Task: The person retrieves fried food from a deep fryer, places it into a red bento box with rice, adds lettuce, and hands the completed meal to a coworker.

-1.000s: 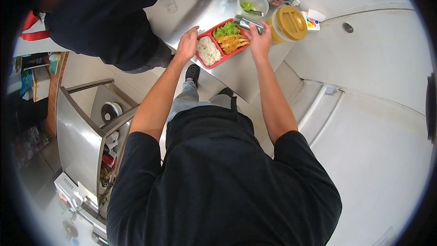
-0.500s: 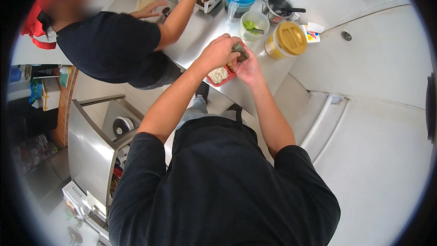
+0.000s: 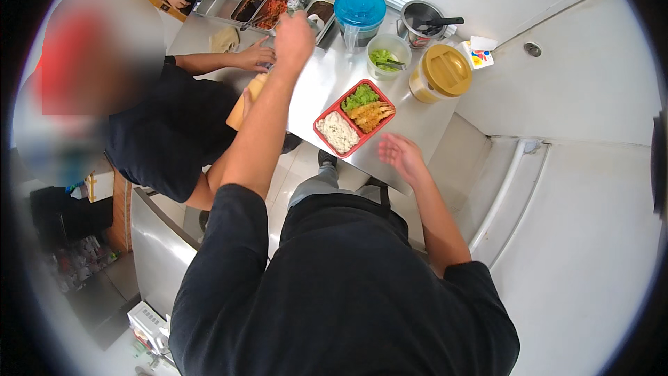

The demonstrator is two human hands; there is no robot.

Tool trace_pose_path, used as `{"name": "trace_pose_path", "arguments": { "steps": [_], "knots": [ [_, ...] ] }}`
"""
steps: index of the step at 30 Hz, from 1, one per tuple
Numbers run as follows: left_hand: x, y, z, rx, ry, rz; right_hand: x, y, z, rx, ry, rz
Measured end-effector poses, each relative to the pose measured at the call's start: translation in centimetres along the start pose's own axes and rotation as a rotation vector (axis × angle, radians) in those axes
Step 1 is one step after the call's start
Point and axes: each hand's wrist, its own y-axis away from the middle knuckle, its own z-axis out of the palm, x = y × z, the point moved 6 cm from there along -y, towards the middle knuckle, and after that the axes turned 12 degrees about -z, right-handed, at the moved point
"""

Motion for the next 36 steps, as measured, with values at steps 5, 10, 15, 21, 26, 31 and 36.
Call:
{"name": "trace_pose_path", "arguments": {
  "steps": [5,10,15,21,26,31,36],
  "knots": [
    [-3.9,-8.5,0.2,0.070,-0.107,0.012,2.3,4.5,-4.5,0.192,0.003,0.024],
    [-6.2,-13.2,2.7,-0.096,-0.148,0.001,3.5,6.3,-6.2,0.276,0.019,0.012],
    [-7.7,-14.6,5.3,-0.215,-0.201,-0.063,4.1,4.2,-5.9,0.226,0.070,0.022],
    [-8.5,-14.5,7.7,-0.290,-0.354,-0.170,5.1,-1.1,-1.6,0.231,0.135,0.018],
    [-8.9,-14.4,9.7,-0.255,-0.329,-0.196,7.1,-3.8,1.6,0.279,0.246,-0.009],
    [-6.7,-11.8,7.1,0.002,-0.263,-0.162,9.1,-4.8,1.3,0.374,0.169,-0.041],
    [-2.5,0.3,2.4,0.083,0.064,0.093,10.2,-5.9,0.3,0.378,0.187,-0.173]
  ]
}}
